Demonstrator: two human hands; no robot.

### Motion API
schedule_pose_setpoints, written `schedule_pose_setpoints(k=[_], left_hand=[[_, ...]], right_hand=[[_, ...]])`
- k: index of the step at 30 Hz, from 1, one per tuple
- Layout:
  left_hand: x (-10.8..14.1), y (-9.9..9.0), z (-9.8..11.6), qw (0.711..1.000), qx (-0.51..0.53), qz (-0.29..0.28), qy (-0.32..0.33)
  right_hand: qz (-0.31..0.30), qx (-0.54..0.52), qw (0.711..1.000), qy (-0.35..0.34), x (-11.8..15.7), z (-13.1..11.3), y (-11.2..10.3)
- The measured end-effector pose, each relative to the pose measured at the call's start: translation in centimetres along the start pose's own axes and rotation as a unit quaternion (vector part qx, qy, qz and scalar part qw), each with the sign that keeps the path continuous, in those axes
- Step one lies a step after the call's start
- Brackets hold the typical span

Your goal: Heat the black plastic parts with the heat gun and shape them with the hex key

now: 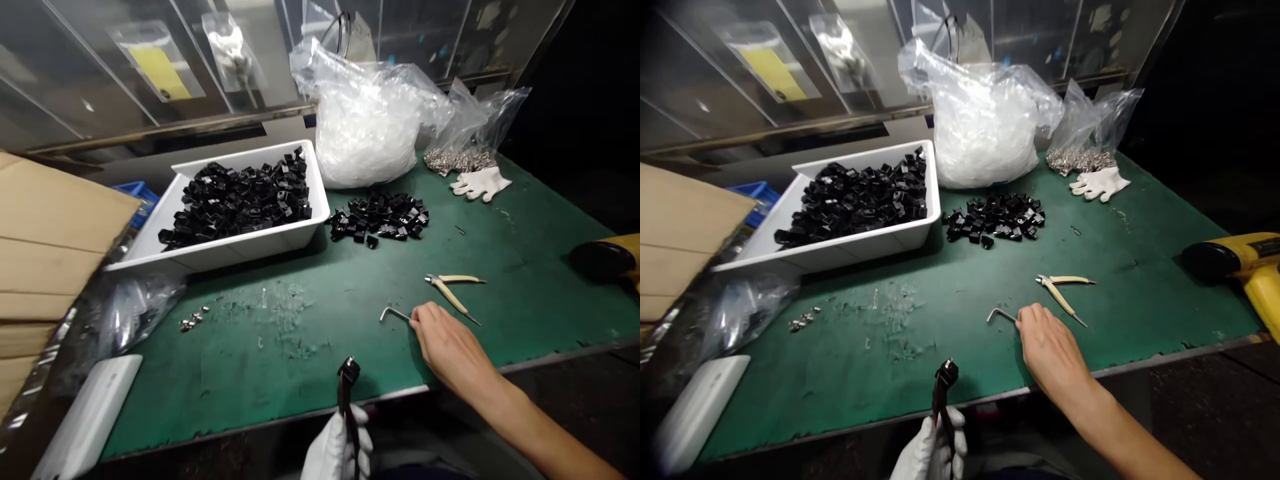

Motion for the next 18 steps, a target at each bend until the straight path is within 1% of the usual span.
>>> schedule_pose_setpoints(k=[3,8,10,12,14,16,18], left_hand=[[-0.5,-0.5,-0.8,1.000,0.016,-0.022,0.000],[-1.4,-1.8,-2.0,0.995,0.047,-0.053,-0.069],[-1.5,-2.0,-2.2,0.992,0.067,-0.071,-0.077],[-1.4,-2.0,-2.2,0.991,0.083,-0.079,-0.073],[-1.4,-1.8,-2.1,0.992,0.083,-0.076,-0.064],[-1.2,-1.4,-2.0,0.993,0.064,-0.076,-0.058],[-1.0,-1.2,-1.8,0.997,0.014,-0.058,-0.041]], right_hand=[[-0.020,-0.022,1.000,0.012,0.3,0.0,-0.4],[-0.052,-0.057,0.997,0.019,0.1,-0.5,-1.4],[-0.072,-0.079,0.994,0.024,0.1,-1.0,-1.7],[-0.097,-0.128,0.987,0.022,0.3,-1.9,-1.5],[-0.122,-0.197,0.973,0.013,0.8,-3.1,-1.0],[-0.134,-0.247,0.960,0.006,1.4,-4.5,-0.5],[-0.137,-0.261,0.956,0.005,1.9,-5.7,-0.1]])
Point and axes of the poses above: each hand's wrist, its own x-axis away from the middle knuckle, its own y-axis out of the palm, z = x × y, the point moved 5 cm from there along -x, towards the middle knuckle, and after that the axes turned 9 degrees about -z, right-handed, at the moved point
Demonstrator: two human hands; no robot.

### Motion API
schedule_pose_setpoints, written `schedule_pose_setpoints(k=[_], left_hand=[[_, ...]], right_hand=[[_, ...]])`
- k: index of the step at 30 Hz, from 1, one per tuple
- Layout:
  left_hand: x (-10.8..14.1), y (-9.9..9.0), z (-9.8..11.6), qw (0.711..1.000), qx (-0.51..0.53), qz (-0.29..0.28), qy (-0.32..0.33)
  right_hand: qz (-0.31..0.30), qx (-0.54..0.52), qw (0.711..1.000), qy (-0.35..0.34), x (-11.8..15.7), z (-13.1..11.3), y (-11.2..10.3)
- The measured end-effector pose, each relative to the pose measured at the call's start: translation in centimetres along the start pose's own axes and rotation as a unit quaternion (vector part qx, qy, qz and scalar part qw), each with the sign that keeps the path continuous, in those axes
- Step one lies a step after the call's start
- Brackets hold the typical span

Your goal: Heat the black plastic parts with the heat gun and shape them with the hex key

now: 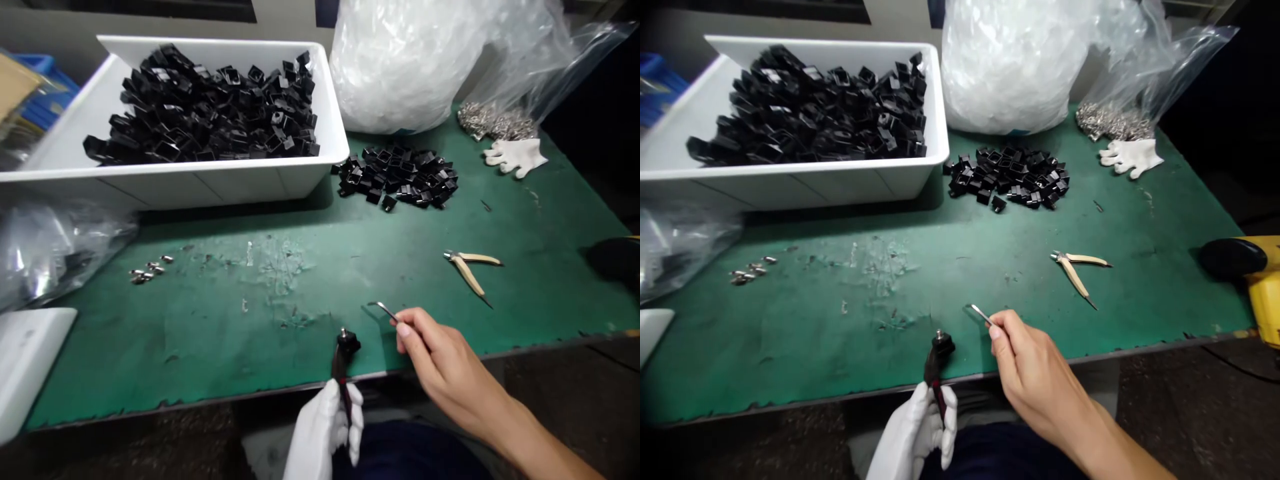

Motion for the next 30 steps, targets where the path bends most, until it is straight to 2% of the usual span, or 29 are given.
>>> schedule_pose_setpoints(k=[2,5,9,11,14,19,25,30], left_hand=[[0.5,0.0,0.5,0.994,-0.089,0.054,0.037],[1.5,0.2,1.5,0.958,-0.231,0.139,0.101],[2.2,0.1,2.0,0.904,-0.352,0.194,0.148],[2.3,0.0,2.2,0.868,-0.413,0.214,0.177],[2.4,0.0,2.5,0.818,-0.485,0.223,0.215],[2.6,0.3,2.8,0.770,-0.542,0.233,0.242],[2.7,0.4,2.9,0.731,-0.595,0.233,0.238],[2.7,0.3,2.9,0.724,-0.606,0.221,0.245]], right_hand=[[-0.012,0.002,1.000,-0.008,0.1,-0.9,0.7],[-0.048,-0.013,0.998,-0.026,0.4,-2.0,1.1],[-0.045,-0.012,0.998,-0.036,1.4,-2.6,0.7],[-0.052,0.000,0.998,-0.036,1.9,-2.6,0.7],[-0.064,0.011,0.998,-0.027,2.4,-2.4,0.7],[-0.071,0.029,0.997,0.007,2.6,-2.0,0.1],[-0.088,0.018,0.996,0.028,2.5,-1.9,-0.3],[-0.124,-0.063,0.989,0.058,2.3,-1.0,0.8]])
Point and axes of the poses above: each hand's wrist, its own x-axis away from the middle knuckle, its own y-axis out of the palm, z = x × y, the point moved 5 cm from there along -x, towards the middle knuckle, and after that the axes turned 9 degrees about -z, right-handed, at the moved point
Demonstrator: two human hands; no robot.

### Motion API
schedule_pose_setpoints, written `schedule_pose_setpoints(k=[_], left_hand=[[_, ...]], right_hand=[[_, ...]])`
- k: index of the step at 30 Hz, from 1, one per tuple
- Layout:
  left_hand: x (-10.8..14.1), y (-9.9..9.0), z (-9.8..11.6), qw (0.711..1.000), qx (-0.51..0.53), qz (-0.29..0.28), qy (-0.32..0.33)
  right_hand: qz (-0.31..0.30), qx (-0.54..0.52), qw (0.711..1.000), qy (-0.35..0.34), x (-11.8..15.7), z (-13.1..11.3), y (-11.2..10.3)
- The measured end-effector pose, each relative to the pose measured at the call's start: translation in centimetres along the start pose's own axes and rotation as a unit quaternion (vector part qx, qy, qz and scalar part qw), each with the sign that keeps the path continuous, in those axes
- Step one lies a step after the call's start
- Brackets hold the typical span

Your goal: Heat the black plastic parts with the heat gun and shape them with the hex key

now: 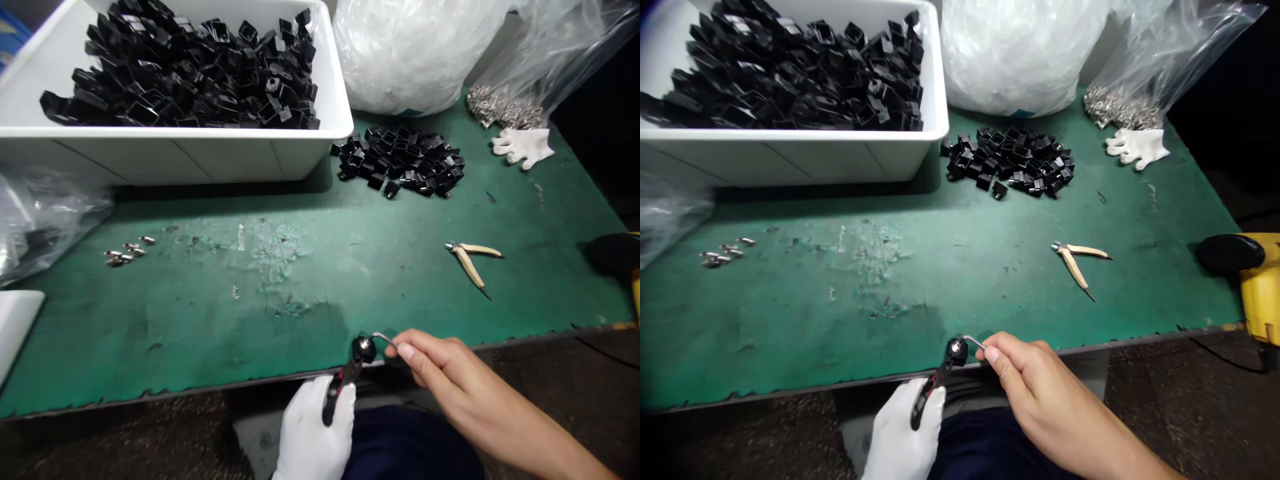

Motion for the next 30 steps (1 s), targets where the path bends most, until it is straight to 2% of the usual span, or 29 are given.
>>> schedule_pose_setpoints(k=[5,13,23,30], left_hand=[[0.0,0.0,0.0,1.000,0.017,-0.007,0.008],[-0.2,-0.1,-0.1,0.999,0.021,-0.017,0.018],[-0.3,0.0,0.0,0.998,0.058,-0.035,0.008],[-0.2,0.1,0.3,0.994,0.103,-0.035,-0.010]], right_hand=[[0.007,-0.047,0.999,-0.003,0.4,0.7,0.8],[0.069,-0.098,0.992,-0.031,1.0,1.5,2.4],[0.116,-0.163,0.980,-0.008,1.0,2.7,4.3],[0.186,-0.177,0.966,-0.018,1.1,3.1,6.1]])
Point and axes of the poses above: each hand's wrist, its own x-axis away from the middle knuckle, its own y-axis out of the palm, z = x × y, the point moved 5 cm from there along -x, towards the middle knuckle, and after that the axes turned 9 degrees about -z, right-handed, at the moved point
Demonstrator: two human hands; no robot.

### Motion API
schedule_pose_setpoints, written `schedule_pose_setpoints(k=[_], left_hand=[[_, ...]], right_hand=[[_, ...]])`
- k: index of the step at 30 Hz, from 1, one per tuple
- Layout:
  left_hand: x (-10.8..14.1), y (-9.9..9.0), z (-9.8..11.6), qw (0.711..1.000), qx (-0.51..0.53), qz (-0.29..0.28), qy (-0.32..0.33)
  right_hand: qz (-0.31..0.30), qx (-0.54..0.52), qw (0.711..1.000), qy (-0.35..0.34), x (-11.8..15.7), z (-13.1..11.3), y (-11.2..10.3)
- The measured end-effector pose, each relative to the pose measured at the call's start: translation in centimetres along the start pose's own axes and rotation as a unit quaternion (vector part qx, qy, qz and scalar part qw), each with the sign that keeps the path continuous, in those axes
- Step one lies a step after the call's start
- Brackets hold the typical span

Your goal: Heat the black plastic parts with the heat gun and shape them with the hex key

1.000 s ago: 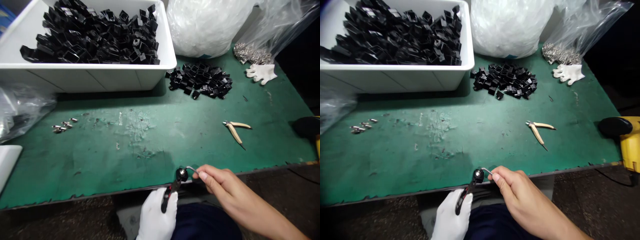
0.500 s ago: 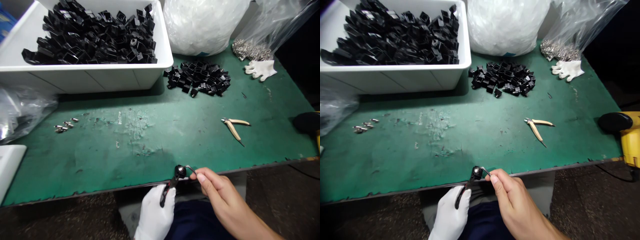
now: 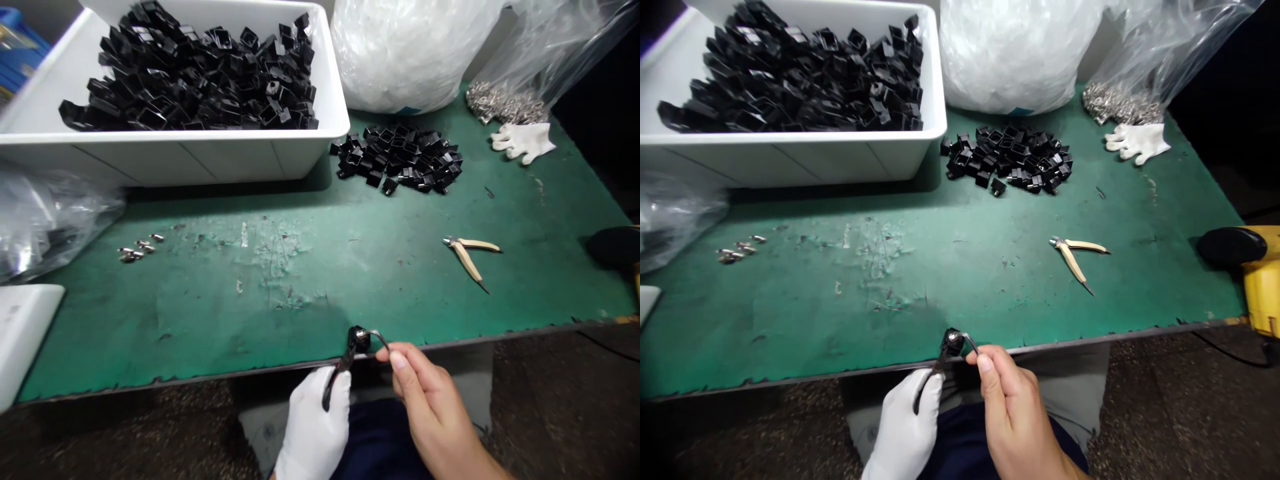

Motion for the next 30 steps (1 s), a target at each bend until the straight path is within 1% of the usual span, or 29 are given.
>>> schedule_pose_setpoints(k=[6,9,15,20,27,30], left_hand=[[0.0,0.1,-0.1,1.000,0.017,0.005,-0.013],[0.1,0.2,0.0,1.000,0.018,0.004,-0.015],[0.2,0.5,-0.2,0.999,0.019,0.013,-0.029],[0.3,0.4,-0.1,0.999,0.018,0.033,-0.034],[0.6,1.8,0.4,0.996,0.061,0.040,-0.054],[0.6,1.9,0.4,0.996,0.046,0.044,-0.055]], right_hand=[[0.023,-0.021,0.999,-0.007,0.2,1.4,1.1],[0.046,-0.037,0.998,-0.009,0.4,2.0,1.7],[0.081,-0.059,0.995,-0.019,0.6,2.4,2.3],[0.083,-0.070,0.994,-0.031,0.6,2.8,2.7],[0.119,-0.117,0.985,-0.038,0.5,3.1,5.3],[0.125,-0.129,0.983,-0.030,0.5,3.1,5.4]])
Point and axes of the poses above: each hand's wrist, its own x-axis away from the middle knuckle, its own y-axis out of the palm, z = x × y, the point moved 5 cm from there along -x, towards the middle knuckle, and after that the axes turned 9 degrees about -z, right-handed, at the moved point
